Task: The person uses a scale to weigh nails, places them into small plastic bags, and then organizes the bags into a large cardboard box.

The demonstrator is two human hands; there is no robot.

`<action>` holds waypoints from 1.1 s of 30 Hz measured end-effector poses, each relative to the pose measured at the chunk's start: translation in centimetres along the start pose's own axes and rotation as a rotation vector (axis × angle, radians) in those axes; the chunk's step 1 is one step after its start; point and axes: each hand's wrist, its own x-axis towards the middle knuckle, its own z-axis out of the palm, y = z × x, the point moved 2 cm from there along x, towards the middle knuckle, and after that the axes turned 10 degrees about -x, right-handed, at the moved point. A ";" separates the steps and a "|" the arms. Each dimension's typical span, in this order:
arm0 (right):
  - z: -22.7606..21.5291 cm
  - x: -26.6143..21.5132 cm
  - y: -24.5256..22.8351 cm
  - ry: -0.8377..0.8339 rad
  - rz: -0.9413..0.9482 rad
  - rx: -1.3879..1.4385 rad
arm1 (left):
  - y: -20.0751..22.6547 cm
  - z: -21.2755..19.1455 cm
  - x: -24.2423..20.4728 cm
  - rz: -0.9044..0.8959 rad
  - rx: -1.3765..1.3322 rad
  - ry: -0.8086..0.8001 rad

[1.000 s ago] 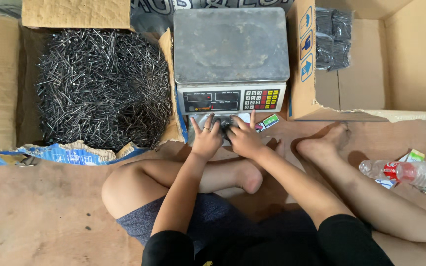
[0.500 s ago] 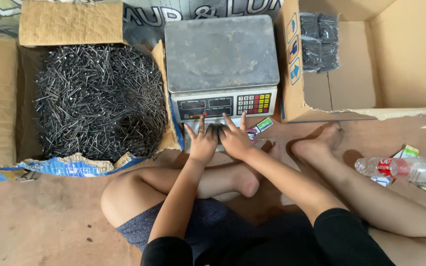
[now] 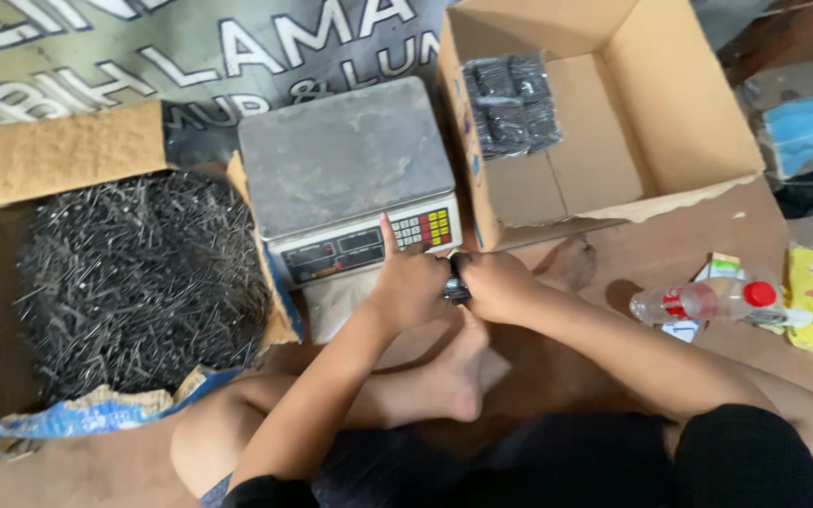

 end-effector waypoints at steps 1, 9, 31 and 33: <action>0.1 -0.4 1.9 0.005 0.019 -0.005 | 0.7 -0.3 1.8 0.019 0.003 0.002; -10.0 -0.3 16.4 -0.268 0.332 0.175 | 3.6 -3.6 19.2 0.050 -0.063 -0.214; 18.0 12.5 35.8 0.025 0.015 -0.241 | -5.3 14.7 37.8 -0.014 0.276 -0.100; 17.0 12.1 34.9 -0.097 0.092 -0.323 | -5.2 14.0 37.0 -0.103 0.222 -0.228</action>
